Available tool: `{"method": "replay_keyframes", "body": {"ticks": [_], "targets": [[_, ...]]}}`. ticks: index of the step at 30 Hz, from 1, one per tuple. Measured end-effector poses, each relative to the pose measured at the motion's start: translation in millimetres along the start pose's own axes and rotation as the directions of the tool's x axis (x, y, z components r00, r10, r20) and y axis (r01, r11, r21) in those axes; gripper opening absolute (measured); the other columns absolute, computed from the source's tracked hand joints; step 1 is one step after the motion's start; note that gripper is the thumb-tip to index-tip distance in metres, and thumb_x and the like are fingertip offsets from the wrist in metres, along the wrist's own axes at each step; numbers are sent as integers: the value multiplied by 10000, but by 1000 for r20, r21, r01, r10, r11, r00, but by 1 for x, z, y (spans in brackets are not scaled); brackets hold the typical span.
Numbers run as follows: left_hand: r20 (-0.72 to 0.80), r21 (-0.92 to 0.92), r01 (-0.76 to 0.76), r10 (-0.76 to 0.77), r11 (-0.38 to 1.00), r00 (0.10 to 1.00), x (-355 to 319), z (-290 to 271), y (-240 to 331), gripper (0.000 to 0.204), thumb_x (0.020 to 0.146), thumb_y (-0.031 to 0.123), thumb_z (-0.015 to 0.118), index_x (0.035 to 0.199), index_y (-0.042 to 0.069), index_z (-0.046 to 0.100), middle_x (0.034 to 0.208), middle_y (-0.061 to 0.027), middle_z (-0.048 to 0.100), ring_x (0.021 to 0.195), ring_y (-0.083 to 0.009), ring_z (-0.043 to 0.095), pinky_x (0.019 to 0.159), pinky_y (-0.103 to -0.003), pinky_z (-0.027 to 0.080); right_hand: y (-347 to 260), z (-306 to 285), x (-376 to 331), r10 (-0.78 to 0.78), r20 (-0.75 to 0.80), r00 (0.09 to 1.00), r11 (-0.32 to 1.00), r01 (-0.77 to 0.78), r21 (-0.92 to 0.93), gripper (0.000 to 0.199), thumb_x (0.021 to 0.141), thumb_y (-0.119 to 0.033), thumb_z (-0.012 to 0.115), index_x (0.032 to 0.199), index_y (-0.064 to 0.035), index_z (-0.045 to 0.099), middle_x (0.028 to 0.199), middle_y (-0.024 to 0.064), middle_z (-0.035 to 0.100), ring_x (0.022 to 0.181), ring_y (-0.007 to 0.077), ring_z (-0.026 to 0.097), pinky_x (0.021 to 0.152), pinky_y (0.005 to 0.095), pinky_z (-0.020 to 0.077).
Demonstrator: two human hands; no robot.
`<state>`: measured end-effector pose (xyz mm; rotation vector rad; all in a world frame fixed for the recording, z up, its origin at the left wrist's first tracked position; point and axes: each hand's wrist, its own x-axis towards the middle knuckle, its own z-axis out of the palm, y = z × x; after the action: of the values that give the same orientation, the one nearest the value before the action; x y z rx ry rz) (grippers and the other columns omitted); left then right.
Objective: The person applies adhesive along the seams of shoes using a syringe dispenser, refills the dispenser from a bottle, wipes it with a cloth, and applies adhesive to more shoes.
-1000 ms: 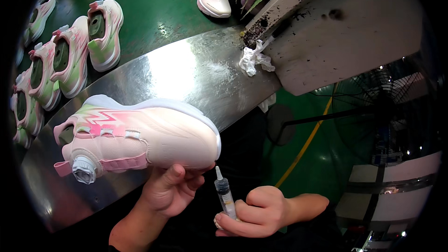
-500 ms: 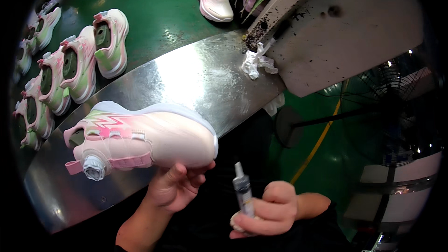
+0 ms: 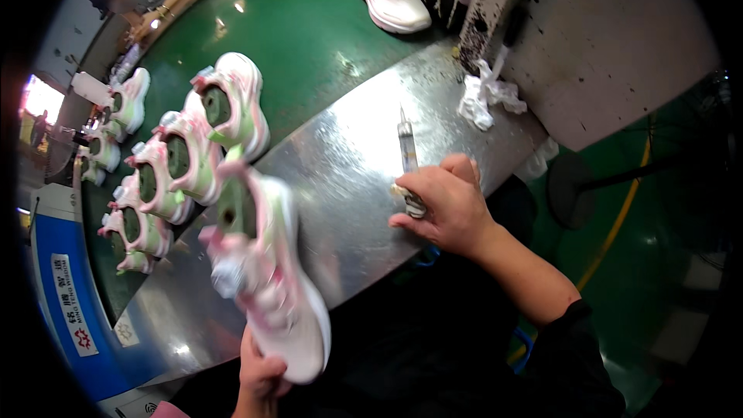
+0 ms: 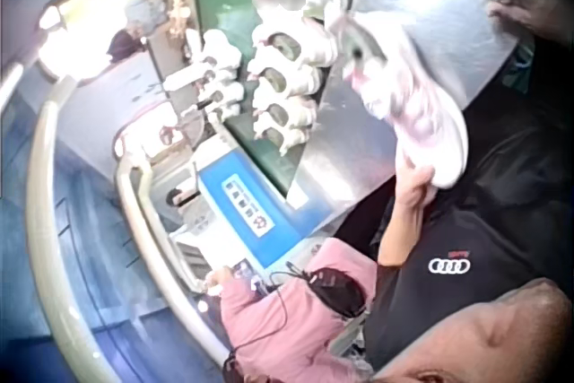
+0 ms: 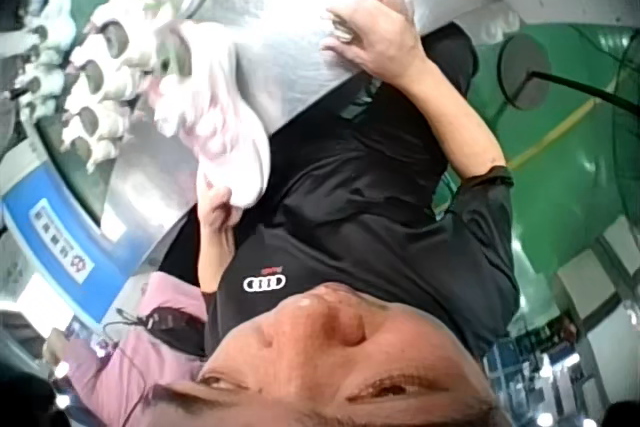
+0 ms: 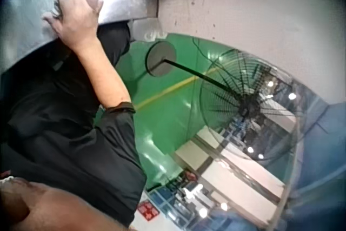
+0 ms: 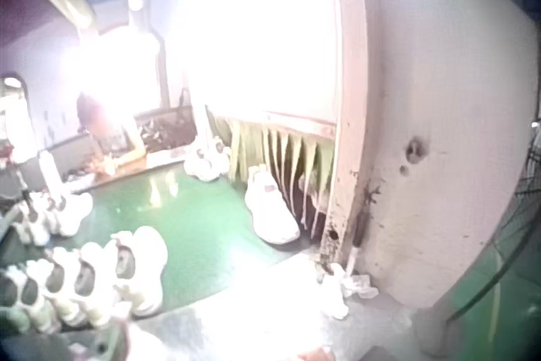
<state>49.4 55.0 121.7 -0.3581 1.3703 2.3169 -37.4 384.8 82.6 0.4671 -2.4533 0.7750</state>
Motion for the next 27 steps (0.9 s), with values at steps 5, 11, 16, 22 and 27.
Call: {"method": "replay_keyframes", "body": {"ticks": [5, 11, 16, 22, 27], "targets": [[226, -40, -77, 84, 996, 971, 183, 78, 27, 436, 939, 162, 523, 1299, -60, 417, 1212, -175, 570, 1111, -250, 581, 994, -389, 454, 1, -3, -2, 69, 91, 993, 997, -71, 13, 454, 686, -378, 800, 1038, -145, 632, 892, 7, 647, 785, 227, 512, 791, 329, 369], [211, 151, 1, -34, 989, 977, 241, 118, 50, 364, 957, 201, 539, 1231, -18, 441, 1084, -166, 566, 984, -270, 612, 858, -326, 522, 2, -1, 1, 132, 109, 985, 990, -137, 45, 454, 685, -425, 758, 1063, -203, 642, 831, -64, 584, 810, 190, 470, 785, 331, 364], [88, 513, -538, 582, 669, 808, 201, -9, 59, 566, 838, -37, 592, 1336, 35, 332, 1151, -119, 504, 1146, -236, 529, 938, -330, 461, -2, -5, 9, 119, 89, 989, 992, -122, 28, 455, 695, -446, 738, 1067, -206, 638, 786, -68, 542, 806, 185, 466, 742, 329, 364], [63, 654, -467, 572, 596, 818, 262, 11, 78, 864, 774, -23, 686, 1476, 38, 187, 1418, -155, 351, 1294, -254, 383, 1078, -345, 305, 2, -7, 5, 111, 95, 989, 994, -111, -4, 441, 716, -451, 723, 1072, -206, 631, 774, -66, 535, 805, 185, 459, 736, 323, 367], [59, 541, -516, 582, 665, 811, 272, -16, 102, 688, 775, 2, 696, 1382, 42, 375, 1200, -93, 529, 1003, -173, 556, 835, -266, 469, -1, -5, 3, 129, 150, 980, 992, -127, -19, 425, 722, -471, 730, 1033, -192, 652, 808, -61, 572, 804, 198, 436, 737, 331, 353]]}}
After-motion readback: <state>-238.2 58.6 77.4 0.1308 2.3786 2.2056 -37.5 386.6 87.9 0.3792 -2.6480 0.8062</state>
